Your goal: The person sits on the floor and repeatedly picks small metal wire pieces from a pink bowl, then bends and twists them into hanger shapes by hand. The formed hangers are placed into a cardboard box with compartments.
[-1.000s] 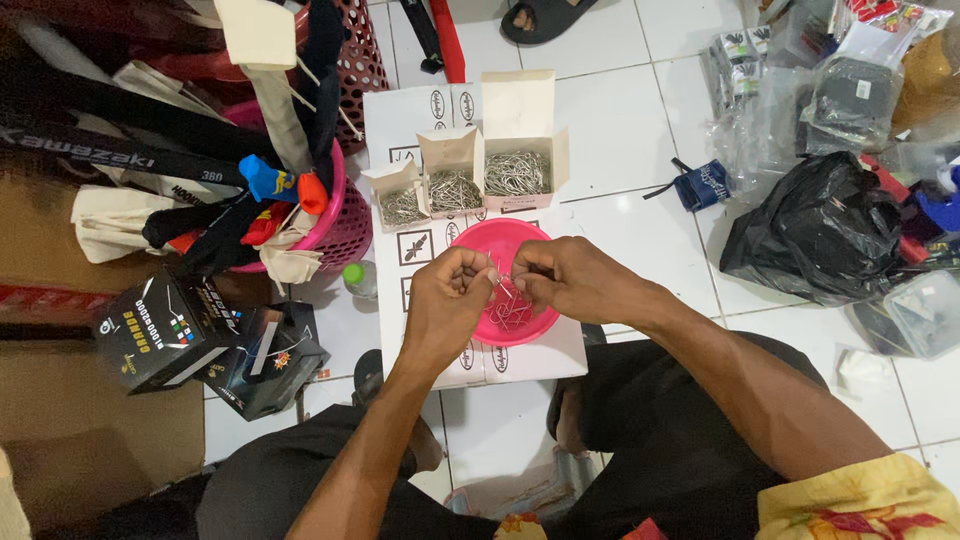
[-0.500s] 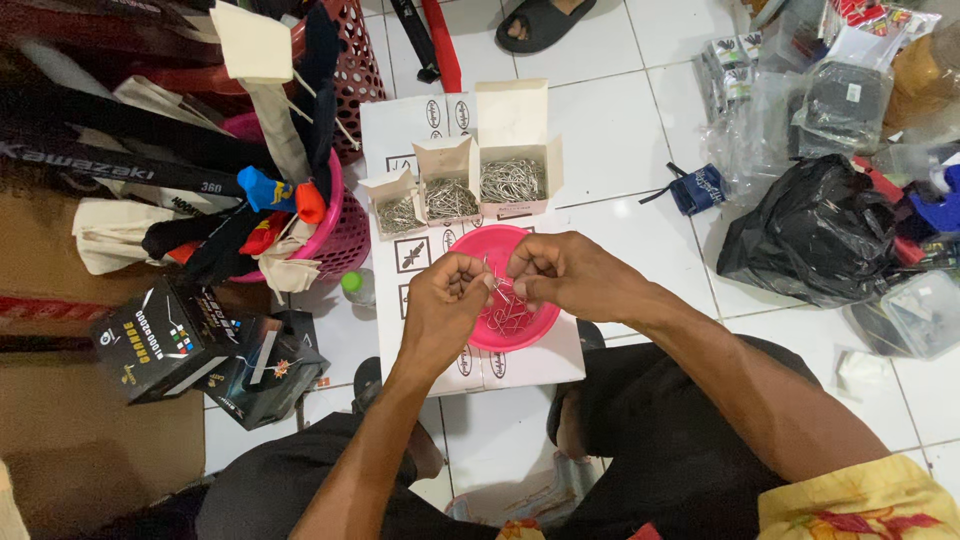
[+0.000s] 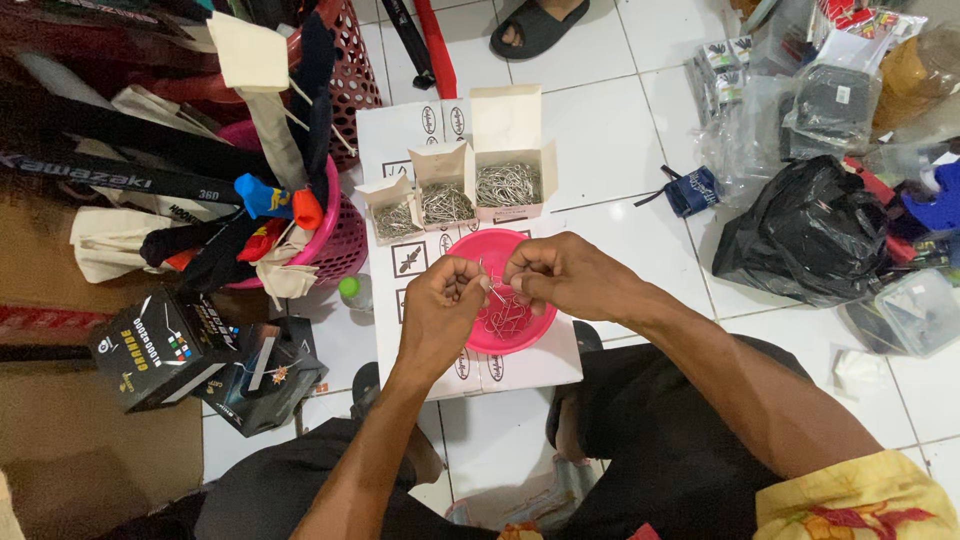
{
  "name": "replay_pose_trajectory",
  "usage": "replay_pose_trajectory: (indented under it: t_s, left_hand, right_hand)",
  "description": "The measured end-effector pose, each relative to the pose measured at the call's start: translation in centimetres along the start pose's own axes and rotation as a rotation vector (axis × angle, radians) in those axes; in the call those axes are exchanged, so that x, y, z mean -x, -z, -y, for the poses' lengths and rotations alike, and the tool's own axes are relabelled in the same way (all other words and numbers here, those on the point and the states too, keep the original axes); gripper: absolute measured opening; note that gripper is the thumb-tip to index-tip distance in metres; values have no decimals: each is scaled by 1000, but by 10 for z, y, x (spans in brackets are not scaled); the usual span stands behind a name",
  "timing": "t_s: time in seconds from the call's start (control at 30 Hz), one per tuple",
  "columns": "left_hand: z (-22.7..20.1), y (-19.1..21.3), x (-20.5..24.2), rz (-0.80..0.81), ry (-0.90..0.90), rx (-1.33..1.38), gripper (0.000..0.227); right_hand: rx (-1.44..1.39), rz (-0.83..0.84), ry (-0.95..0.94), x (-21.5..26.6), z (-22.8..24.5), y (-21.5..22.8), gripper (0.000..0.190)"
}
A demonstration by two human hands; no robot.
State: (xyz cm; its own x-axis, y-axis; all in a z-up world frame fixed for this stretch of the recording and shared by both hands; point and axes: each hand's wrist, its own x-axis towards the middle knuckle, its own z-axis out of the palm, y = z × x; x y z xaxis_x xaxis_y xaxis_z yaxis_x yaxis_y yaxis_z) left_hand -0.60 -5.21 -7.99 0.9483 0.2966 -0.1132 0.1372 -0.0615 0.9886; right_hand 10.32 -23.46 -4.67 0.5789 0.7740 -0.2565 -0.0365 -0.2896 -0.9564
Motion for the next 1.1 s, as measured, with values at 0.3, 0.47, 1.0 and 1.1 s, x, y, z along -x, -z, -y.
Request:
replay_pose_trajectory:
  t_s: [0.3,0.47,1.0,1.1]
  left_hand:
    - [-11,-4,7,-17,-121,-175,4]
    - [-15,-6,9,-2,-199,-250,4]
    - [-4,-5,5,-37,-247,-214,4]
    - [-4,-2,4,-63,-238,-216,4]
  right_hand:
    - [-8,-32,-63,-2,-6,0,7]
    - [-13,-41,-115,-6,-12,-5,10]
    - [36,37,-182,-9,-19,-5,12]
    - [42,25,-169,-6,-11,-1,13]
